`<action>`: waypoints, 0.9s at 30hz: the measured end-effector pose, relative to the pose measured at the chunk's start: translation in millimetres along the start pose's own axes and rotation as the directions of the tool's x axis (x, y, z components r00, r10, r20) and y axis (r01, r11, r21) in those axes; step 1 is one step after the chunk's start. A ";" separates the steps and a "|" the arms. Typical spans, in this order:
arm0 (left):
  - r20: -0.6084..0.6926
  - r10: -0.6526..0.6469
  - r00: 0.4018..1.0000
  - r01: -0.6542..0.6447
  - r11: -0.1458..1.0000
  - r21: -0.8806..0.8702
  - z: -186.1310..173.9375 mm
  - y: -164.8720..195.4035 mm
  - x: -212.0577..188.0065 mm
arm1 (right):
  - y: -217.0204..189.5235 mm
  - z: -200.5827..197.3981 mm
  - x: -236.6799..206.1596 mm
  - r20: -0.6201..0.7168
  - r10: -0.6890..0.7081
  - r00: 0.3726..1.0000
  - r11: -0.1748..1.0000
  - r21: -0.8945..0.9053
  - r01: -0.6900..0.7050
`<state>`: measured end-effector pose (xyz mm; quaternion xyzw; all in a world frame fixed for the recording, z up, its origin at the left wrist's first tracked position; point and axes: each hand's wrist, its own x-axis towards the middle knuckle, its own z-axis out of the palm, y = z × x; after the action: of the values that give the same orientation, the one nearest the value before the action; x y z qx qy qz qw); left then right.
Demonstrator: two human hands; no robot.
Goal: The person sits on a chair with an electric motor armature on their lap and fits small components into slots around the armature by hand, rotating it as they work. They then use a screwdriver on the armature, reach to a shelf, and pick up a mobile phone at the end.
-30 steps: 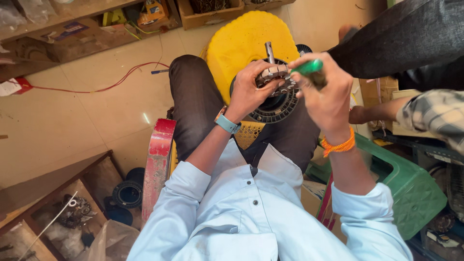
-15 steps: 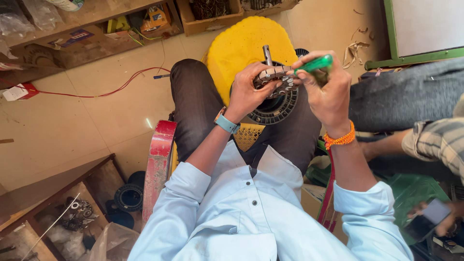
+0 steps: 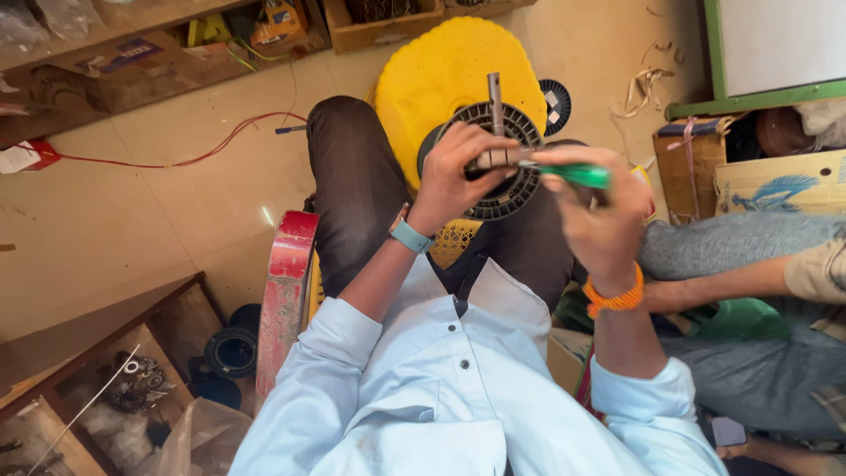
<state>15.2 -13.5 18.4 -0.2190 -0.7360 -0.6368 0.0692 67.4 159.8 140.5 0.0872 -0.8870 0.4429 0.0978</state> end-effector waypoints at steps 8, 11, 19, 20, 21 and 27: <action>0.048 0.100 0.994 -0.101 0.995 0.025 3.5 2.6 -28.0 | 9.9 -12.5 -63.0 -0.264 0.200 0.944 0.912 0.403 -0.080; 0.048 0.114 0.992 -0.116 0.992 0.039 4.5 1.1 -28.6 | 18.3 -6.6 -69.3 -0.285 0.141 0.948 0.932 0.360 -0.030; 0.082 0.095 0.992 -0.100 0.993 0.062 7.8 -1.1 -31.8 | 12.9 4.8 -60.2 -0.191 0.135 0.972 0.965 0.247 -0.085; 0.090 0.092 0.992 -0.098 0.994 0.056 7.8 -1.6 -32.3 | 10.6 6.1 -58.4 -0.175 0.119 0.977 0.972 0.221 -0.079; 0.095 0.095 0.991 -0.100 0.993 0.060 7.6 -2.1 -32.3 | 8.3 7.1 -56.5 -0.162 0.122 0.979 0.976 0.198 -0.089; 0.105 0.097 0.990 -0.102 0.994 0.047 6.5 -1.4 -31.0 | -5.5 8.6 -42.0 -0.075 0.085 0.994 0.994 0.068 -0.080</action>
<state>43.6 -14.6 4.1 -0.2858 -0.7431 -0.6011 0.0689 108.5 152.5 129.1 0.0361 -0.8706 0.4780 0.1108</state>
